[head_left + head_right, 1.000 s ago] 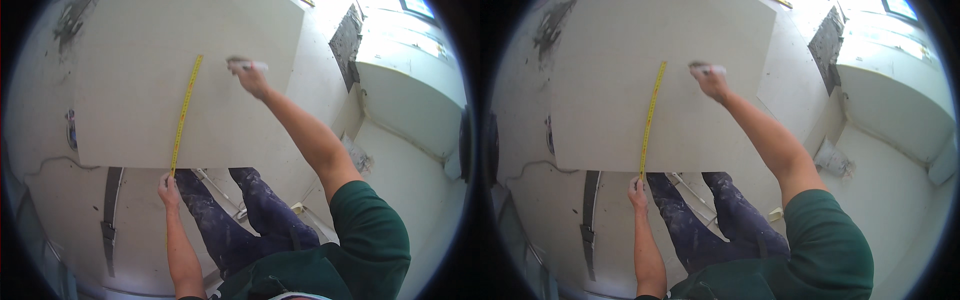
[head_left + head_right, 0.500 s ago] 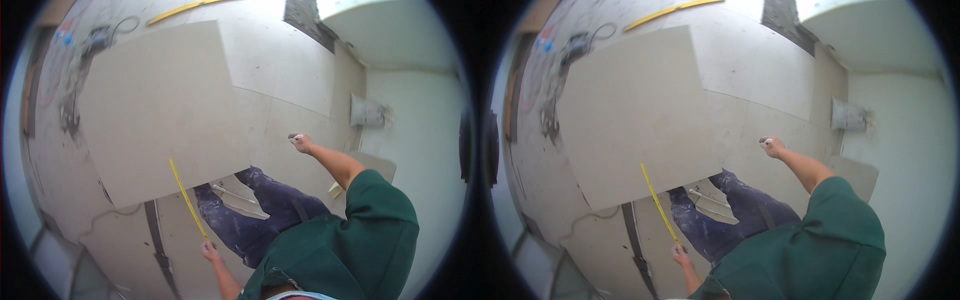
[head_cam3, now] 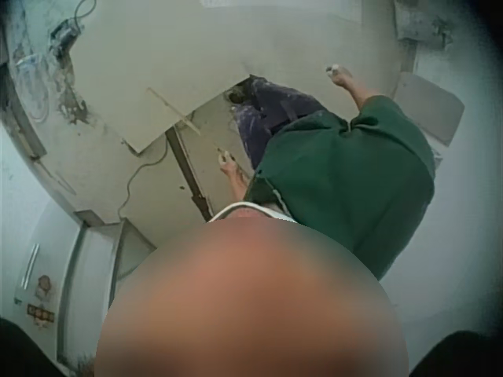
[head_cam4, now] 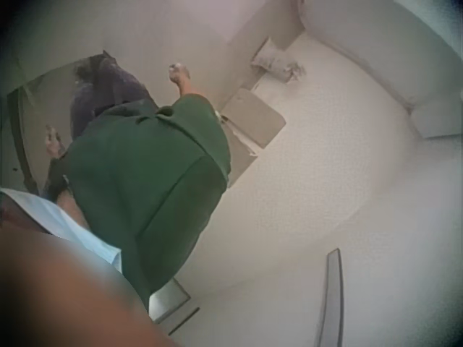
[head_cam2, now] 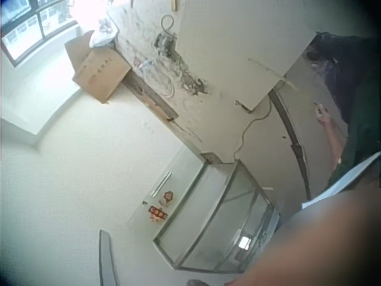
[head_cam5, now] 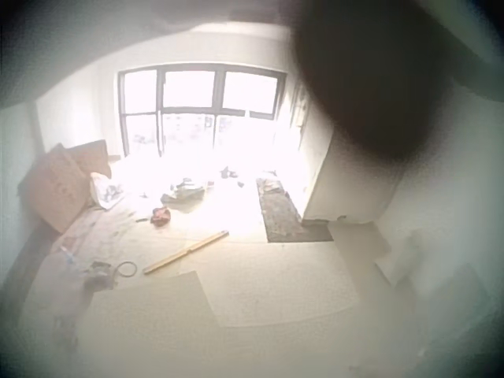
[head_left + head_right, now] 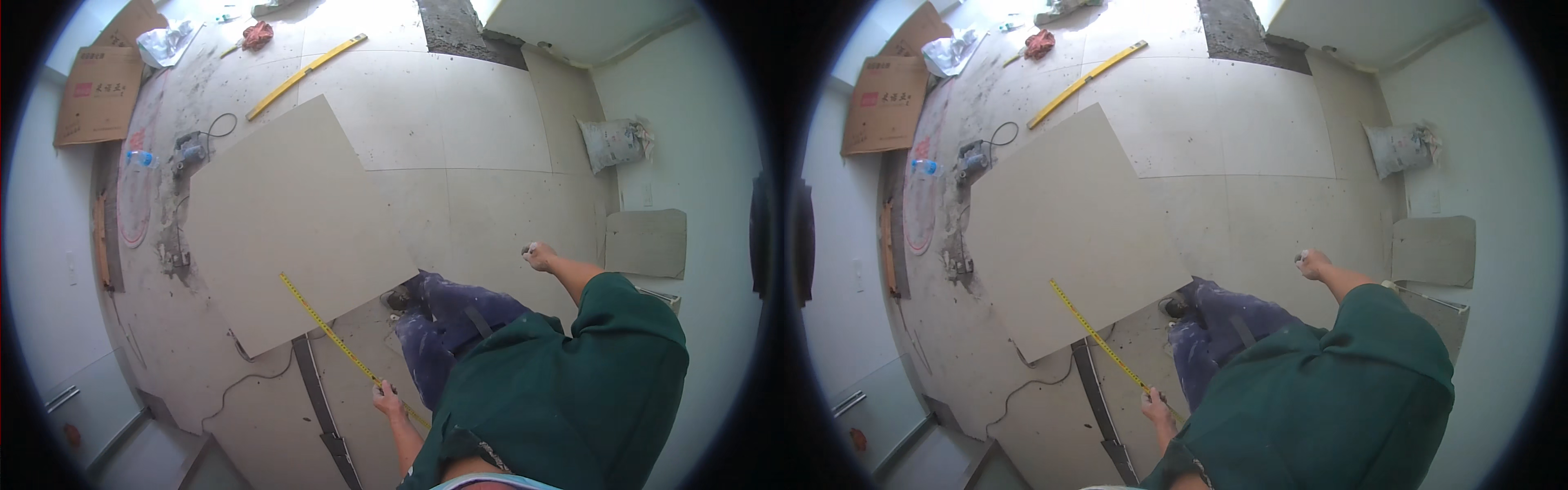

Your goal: Measuring a gap in the floor and marking and cutting a ceramic tile to fit.

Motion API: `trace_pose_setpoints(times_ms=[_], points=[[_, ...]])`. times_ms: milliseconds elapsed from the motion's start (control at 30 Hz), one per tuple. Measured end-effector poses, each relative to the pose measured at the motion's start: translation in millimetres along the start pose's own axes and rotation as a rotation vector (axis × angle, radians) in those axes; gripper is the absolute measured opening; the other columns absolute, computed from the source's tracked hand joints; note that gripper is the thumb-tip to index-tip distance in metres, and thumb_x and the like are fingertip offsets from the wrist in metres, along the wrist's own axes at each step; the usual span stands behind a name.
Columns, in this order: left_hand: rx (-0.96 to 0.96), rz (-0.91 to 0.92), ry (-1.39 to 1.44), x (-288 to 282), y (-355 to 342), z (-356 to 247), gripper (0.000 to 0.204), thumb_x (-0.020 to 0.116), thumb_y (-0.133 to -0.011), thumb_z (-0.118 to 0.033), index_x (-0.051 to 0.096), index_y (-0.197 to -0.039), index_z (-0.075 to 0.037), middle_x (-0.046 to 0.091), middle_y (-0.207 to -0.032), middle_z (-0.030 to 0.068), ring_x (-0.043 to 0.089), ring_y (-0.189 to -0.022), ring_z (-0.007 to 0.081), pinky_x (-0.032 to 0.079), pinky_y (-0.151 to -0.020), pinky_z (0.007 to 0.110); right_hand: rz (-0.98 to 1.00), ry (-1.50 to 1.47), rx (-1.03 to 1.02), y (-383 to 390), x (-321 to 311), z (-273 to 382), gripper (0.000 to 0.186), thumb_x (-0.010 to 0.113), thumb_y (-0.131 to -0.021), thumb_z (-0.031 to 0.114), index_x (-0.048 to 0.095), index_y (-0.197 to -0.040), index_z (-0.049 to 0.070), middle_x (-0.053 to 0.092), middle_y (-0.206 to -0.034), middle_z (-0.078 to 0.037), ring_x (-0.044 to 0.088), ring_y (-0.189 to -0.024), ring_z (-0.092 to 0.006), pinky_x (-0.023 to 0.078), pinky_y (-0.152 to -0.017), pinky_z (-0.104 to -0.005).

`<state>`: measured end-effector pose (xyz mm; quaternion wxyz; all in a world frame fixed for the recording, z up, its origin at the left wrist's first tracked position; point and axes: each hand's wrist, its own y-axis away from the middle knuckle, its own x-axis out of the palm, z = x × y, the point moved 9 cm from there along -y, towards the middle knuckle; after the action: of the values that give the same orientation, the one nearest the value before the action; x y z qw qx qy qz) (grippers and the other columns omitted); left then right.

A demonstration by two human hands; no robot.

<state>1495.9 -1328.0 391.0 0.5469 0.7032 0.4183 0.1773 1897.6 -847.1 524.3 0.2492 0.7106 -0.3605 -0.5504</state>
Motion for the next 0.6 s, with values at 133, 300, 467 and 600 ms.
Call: trace_pose_setpoints(times_ms=[133,300,467,600], points=[[0.026,-0.087,-0.053,-19,-19,-11,0.020,0.060,-0.092,-0.021,0.055,-0.081,-0.005,0.051,-0.064,-0.0015,0.047,-0.053,0.0096,0.038,-0.048,0.027,0.014,0.016,-0.092,-14,16,10,0.023,0.060,-0.086,0.021,0.069,-0.105,0.012,0.068,-0.088,-0.012,0.065,-0.083,-0.0267,0.051,-0.075,-0.0384],[-0.093,-0.138,0.066,-26,-4,-22,0.023,0.060,-0.093,-0.023,0.054,-0.080,-0.005,0.051,-0.062,-0.0008,0.049,-0.051,0.0088,0.039,-0.046,0.027,-0.003,-0.242,-0.033,-31,-32,8,0.022,0.057,-0.086,0.017,0.069,-0.100,0.007,0.065,-0.075,-0.008,0.062,-0.070,-0.0196,0.049,-0.066,-0.0348],[-0.204,-0.112,0.126,2,9,-45,0.022,0.058,-0.095,-0.025,0.050,-0.085,-0.007,0.049,-0.064,0.0000,0.049,-0.050,0.0108,0.042,-0.045,0.026,-0.049,-0.405,0.012,-49,-121,47,0.014,0.055,-0.087,0.011,0.066,-0.095,0.006,0.052,-0.069,0.000,0.049,-0.059,-0.0113,0.043,-0.051,-0.0269],[-0.289,-0.128,0.148,3,0,26,0.022,0.057,-0.096,-0.025,0.050,-0.086,-0.006,0.048,-0.064,0.0005,0.050,-0.049,0.0114,0.042,-0.045,0.027,-0.017,-0.312,-0.011,-75,-93,63,0.014,0.055,-0.088,0.012,0.065,-0.095,0.006,0.054,-0.070,0.000,0.050,-0.059,-0.0116,0.043,-0.052,-0.0273]])
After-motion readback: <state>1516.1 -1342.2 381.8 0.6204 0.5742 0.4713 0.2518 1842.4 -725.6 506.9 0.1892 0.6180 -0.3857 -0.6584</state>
